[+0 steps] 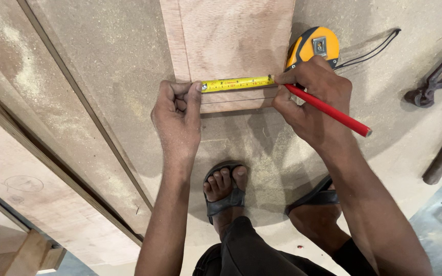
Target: The person measures a piece of wood with a tape measure, marks it with a pencil, hammers a wooden block onto the surface, and cuts the wood using a circular saw.
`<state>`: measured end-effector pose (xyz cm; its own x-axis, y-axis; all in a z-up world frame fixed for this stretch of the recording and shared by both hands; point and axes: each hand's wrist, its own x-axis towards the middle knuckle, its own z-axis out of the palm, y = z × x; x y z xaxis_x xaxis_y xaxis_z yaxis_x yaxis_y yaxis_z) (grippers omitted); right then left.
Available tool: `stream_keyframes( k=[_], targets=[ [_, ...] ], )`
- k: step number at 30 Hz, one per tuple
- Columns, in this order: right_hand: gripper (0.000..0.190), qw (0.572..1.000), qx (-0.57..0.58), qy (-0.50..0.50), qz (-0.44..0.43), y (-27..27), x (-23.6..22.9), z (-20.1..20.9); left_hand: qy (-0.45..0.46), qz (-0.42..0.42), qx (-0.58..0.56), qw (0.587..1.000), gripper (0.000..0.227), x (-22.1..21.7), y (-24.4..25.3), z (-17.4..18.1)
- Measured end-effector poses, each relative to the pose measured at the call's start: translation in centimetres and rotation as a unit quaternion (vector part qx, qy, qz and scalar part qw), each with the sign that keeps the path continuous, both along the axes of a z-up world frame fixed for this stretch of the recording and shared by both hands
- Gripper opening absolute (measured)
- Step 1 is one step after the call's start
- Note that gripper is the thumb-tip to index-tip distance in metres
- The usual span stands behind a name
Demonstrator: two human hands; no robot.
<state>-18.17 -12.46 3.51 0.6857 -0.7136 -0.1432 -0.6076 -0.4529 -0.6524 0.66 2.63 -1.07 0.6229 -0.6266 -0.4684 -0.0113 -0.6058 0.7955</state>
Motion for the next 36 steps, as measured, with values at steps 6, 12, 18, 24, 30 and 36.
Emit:
stream_keyframes(
  k=[6, 12, 18, 24, 30, 36],
  targets=[
    [0.008, 1.000, 0.010, 0.001, -0.011, 0.09, 0.14, 0.33, 0.007, 0.004, 0.006, 1.000, 0.018, -0.01, -0.13, 0.03],
    [0.009, 1.000, 0.013, -0.010, -0.008, 0.07, 0.11, 0.28, 0.010, 0.005, 0.010, 1.000, 0.017, 0.09, -0.16, 0.14],
    [0.009, 0.999, 0.025, -0.008, -0.026, 0.24, 0.34, 0.47, 0.003, 0.003, -0.004, 1.000, 0.017, 0.02, -0.01, -0.04],
    [0.008, 0.999, 0.028, -0.008, -0.027, 0.29, 0.34, 0.40, 0.007, 0.003, 0.007, 1.000, 0.017, 0.07, 0.05, -0.15],
    [0.009, 1.000, 0.012, 0.001, -0.012, 0.22, 0.08, -0.03, 0.013, 0.008, 0.012, 1.000, 0.018, -0.01, -0.01, -0.23],
    [0.009, 0.999, 0.019, -0.004, -0.032, 0.52, 0.06, 0.03, 0.009, 0.005, 0.002, 1.000, 0.018, -0.01, 0.06, -0.25]
  ],
)
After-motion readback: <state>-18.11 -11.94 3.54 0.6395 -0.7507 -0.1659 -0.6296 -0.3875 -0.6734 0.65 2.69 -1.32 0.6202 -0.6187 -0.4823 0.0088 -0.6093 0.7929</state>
